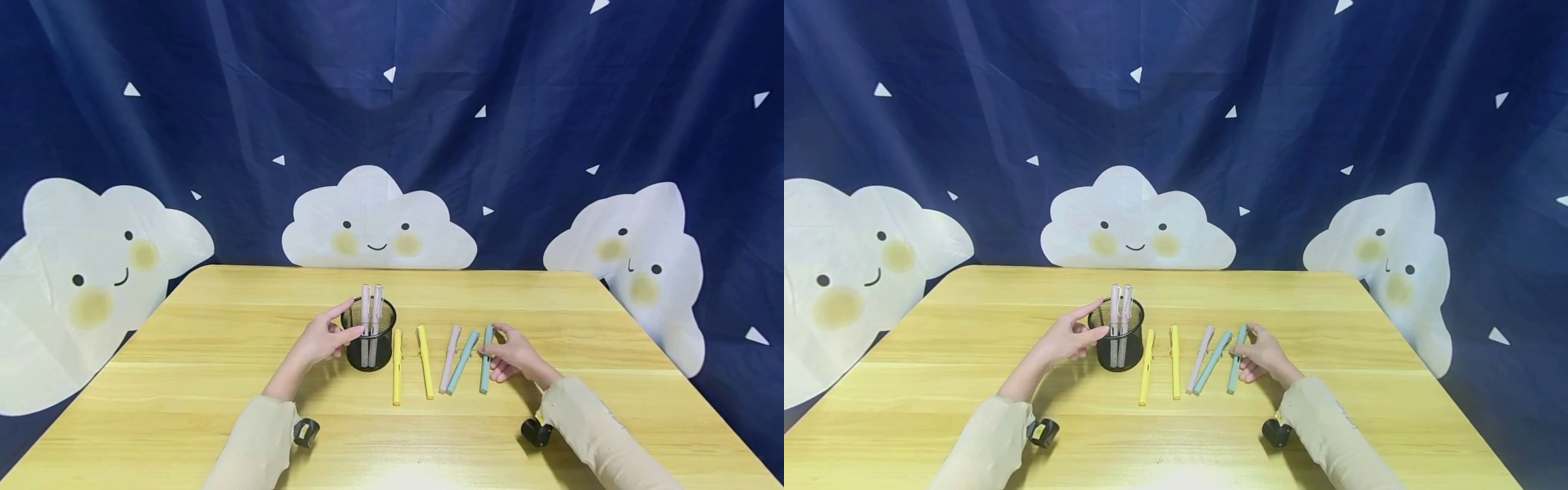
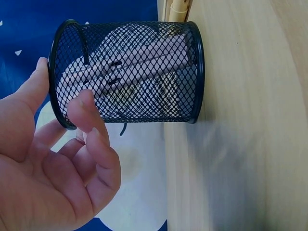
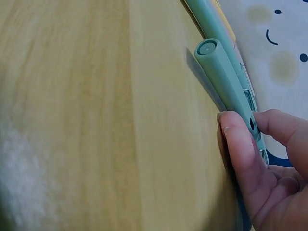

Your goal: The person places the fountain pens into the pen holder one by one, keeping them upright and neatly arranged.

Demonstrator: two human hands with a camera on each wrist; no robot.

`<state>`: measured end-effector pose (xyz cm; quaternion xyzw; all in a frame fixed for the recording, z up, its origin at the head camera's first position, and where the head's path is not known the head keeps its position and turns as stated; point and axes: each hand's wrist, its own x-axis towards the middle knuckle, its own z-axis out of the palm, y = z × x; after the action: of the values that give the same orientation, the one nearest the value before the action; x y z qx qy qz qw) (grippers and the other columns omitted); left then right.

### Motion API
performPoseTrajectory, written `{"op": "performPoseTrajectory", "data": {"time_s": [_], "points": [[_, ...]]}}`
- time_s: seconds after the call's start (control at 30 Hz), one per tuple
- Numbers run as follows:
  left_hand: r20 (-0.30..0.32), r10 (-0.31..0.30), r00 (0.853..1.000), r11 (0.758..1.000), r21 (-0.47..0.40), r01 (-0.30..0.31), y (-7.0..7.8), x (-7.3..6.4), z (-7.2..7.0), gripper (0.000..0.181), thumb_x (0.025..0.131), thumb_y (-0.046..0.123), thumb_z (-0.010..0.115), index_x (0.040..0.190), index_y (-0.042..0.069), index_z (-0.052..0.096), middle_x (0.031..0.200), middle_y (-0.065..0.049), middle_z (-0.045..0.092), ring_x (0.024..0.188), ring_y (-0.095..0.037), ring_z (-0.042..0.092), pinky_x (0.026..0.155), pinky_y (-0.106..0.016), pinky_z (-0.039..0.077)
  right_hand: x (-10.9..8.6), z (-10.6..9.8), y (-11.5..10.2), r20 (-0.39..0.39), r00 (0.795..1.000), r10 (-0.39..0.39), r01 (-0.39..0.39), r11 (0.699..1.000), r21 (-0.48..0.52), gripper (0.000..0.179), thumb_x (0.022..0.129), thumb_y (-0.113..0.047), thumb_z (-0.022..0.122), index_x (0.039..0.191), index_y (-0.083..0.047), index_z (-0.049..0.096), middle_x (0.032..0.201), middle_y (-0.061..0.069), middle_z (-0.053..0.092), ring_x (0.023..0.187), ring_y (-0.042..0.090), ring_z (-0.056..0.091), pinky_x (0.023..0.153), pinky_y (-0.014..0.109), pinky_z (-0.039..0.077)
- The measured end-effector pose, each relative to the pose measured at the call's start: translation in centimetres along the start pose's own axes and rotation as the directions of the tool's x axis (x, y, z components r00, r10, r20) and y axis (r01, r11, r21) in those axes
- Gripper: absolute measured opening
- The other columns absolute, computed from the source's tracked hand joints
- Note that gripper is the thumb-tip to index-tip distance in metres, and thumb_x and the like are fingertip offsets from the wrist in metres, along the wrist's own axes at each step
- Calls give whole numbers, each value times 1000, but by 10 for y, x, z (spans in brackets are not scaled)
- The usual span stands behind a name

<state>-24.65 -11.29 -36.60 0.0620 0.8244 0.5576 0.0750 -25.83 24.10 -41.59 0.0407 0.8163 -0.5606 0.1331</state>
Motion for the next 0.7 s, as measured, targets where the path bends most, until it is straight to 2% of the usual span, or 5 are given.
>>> {"op": "performPoseTrajectory", "data": {"time_s": [0.4, 0.7], "points": [[10, 4, 1000, 1000, -15, -4, -2, 0, 0, 69, 81, 22, 67, 140, 14, 32, 63, -14, 54, 43, -15, 43, 41, -22, 33, 0, 3, -1, -40, 999, -3, 3, 1000, -2, 69, 81, -3, 58, 138, 3, 19, 50, 9, 52, 37, 16, 53, 42, 34, 49], [15, 7, 1000, 1000, -31, -6, -3, 2, 0, 69, 81, 21, 67, 140, 14, 32, 63, -14, 54, 42, -13, 42, 40, -22, 32, -3, 3, -3, -34, 999, 4, -4, 1000, -7, 67, 80, -4, 58, 137, -1, 23, 51, 12, 52, 37, 18, 53, 41, 35, 49]]}}
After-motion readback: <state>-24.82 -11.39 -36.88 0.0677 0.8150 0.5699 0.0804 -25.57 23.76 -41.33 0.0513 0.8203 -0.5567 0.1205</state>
